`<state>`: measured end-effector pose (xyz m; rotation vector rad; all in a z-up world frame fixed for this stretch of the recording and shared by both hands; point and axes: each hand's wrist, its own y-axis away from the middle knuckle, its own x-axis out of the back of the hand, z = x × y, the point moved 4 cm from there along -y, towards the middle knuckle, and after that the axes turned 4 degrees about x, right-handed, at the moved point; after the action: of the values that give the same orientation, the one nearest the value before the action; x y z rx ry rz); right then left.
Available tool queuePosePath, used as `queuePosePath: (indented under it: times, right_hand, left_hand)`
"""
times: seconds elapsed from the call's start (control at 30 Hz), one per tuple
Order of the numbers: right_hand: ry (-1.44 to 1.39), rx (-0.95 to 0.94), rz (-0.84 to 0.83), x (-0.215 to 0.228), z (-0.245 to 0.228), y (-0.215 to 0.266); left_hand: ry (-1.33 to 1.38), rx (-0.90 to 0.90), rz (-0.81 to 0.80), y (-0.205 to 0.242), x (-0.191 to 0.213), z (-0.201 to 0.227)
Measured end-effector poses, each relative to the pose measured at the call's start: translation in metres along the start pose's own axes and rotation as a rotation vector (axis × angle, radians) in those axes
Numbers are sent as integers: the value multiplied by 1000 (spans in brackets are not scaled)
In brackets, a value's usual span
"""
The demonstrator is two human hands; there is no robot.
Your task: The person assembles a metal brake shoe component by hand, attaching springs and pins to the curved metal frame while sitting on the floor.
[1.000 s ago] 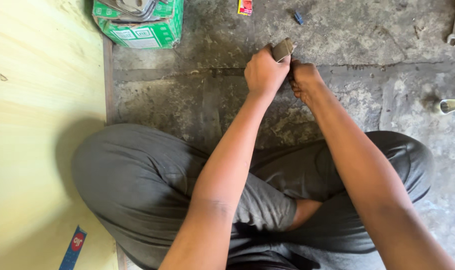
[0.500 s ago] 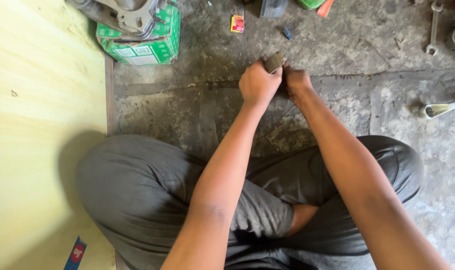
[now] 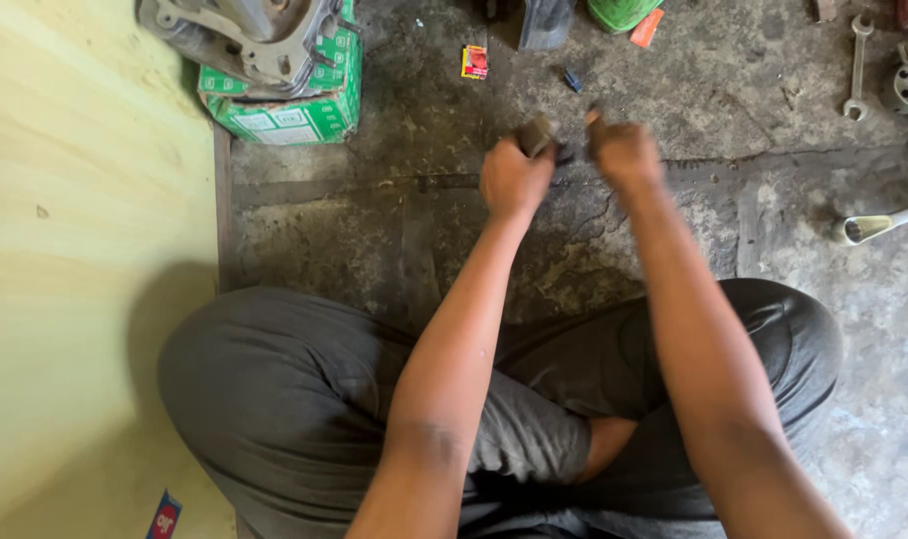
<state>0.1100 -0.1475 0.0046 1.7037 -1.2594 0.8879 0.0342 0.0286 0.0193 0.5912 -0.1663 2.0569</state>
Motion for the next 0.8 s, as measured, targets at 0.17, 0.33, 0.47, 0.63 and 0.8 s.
queuePosePath:
  times: [0.17,0.33,0.47,0.63,0.8]
  right_hand:
    - [-528,6,345,115,8,54]
    - [-379,43,439,118,21,88]
    - [-530,77,403,79,33,75]
    - [-845,101,363,69,50,44]
    - [-1042,-154,224,56,62,42]
  left_hand:
    - [460,-147,54,8,16,43]
    - [557,-449,-88,36,48,95]
    - [589,-605,-167,53,57,116]
    - [475,-618,-200,60,48,118]
    - [509,-571,-269,56,44,112]
